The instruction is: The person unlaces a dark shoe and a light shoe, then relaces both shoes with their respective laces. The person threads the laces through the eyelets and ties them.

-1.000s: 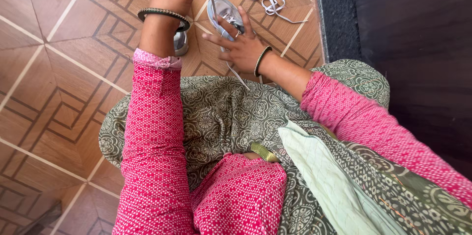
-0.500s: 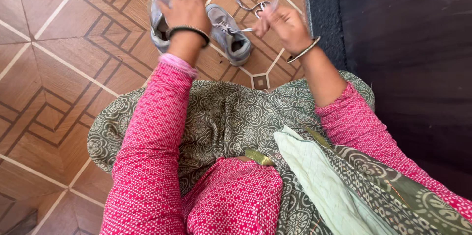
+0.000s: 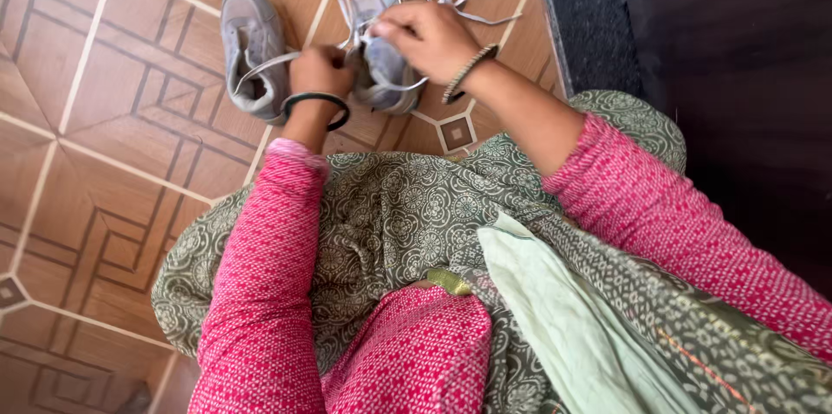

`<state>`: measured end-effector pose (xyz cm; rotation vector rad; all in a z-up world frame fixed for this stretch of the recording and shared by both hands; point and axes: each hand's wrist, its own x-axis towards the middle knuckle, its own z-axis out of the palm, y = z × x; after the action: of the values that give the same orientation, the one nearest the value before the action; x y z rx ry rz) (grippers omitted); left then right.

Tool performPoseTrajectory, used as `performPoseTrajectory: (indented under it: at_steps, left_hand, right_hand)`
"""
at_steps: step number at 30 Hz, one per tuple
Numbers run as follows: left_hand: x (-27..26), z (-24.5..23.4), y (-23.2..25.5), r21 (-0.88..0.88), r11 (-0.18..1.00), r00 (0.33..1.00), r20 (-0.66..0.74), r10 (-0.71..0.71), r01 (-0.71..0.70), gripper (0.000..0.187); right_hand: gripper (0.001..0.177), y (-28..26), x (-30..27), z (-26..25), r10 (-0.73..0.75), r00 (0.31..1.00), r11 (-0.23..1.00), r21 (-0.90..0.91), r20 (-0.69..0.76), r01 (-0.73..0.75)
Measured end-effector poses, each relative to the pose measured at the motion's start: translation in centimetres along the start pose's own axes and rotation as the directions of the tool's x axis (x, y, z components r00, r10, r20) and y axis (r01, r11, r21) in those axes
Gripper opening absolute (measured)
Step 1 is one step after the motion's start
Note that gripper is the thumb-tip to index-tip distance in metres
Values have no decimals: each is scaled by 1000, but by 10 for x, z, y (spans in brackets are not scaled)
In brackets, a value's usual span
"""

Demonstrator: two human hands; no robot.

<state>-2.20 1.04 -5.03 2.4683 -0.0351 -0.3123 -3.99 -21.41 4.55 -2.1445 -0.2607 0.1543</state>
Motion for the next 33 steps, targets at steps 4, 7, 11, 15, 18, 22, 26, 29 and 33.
performPoseTrajectory:
  at_steps: [4, 7, 11, 15, 18, 22, 26, 29, 33]
  left_hand:
    - [-2, -8, 1, -193, 961, 972, 166, -166, 197, 27]
    - [-6, -16, 19, -297, 918, 957, 202, -209, 263, 27]
    - [-11, -23, 33, -305, 933, 979, 136, -154, 189, 28]
    - [-11, -23, 33, -207, 971, 993, 60, -105, 115, 29]
    - [-8, -18, 32, -160, 986, 999, 4, -51, 51, 30]
    - [-8, -14, 31, -173, 984, 999, -3, -41, 40, 29]
    - [-6, -15, 34, -113, 994, 1000, 19, -10, 12, 27]
    - [-5, -19, 37, -88, 996, 999, 44, 16, -12, 28]
    - [-6, -24, 40, -90, 996, 997, 76, -3, 10, 28]
  right_hand:
    - [16, 15, 10, 30, -90, 991, 991, 85, -101, 99]
    - [18, 18, 12, 38, -21, 992, 978, 202, -127, 47]
    - [14, 9, 5, 36, 158, 979, 983, 116, -132, -143]
    - [12, -6, -5, 38, 42, 983, 995, -82, -180, -58]
    - [8, -14, -7, 42, -82, 982, 966, -256, -173, 36]
    - [9, -22, -9, 46, -90, 975, 946, -323, -201, 20]
    - [18, -28, -10, 45, -21, 978, 930, -363, -208, -57]
    - [24, -28, -7, 45, 35, 980, 919, -379, -196, -108]
    - [26, -23, -5, 47, 3, 977, 918, -387, -211, -87]
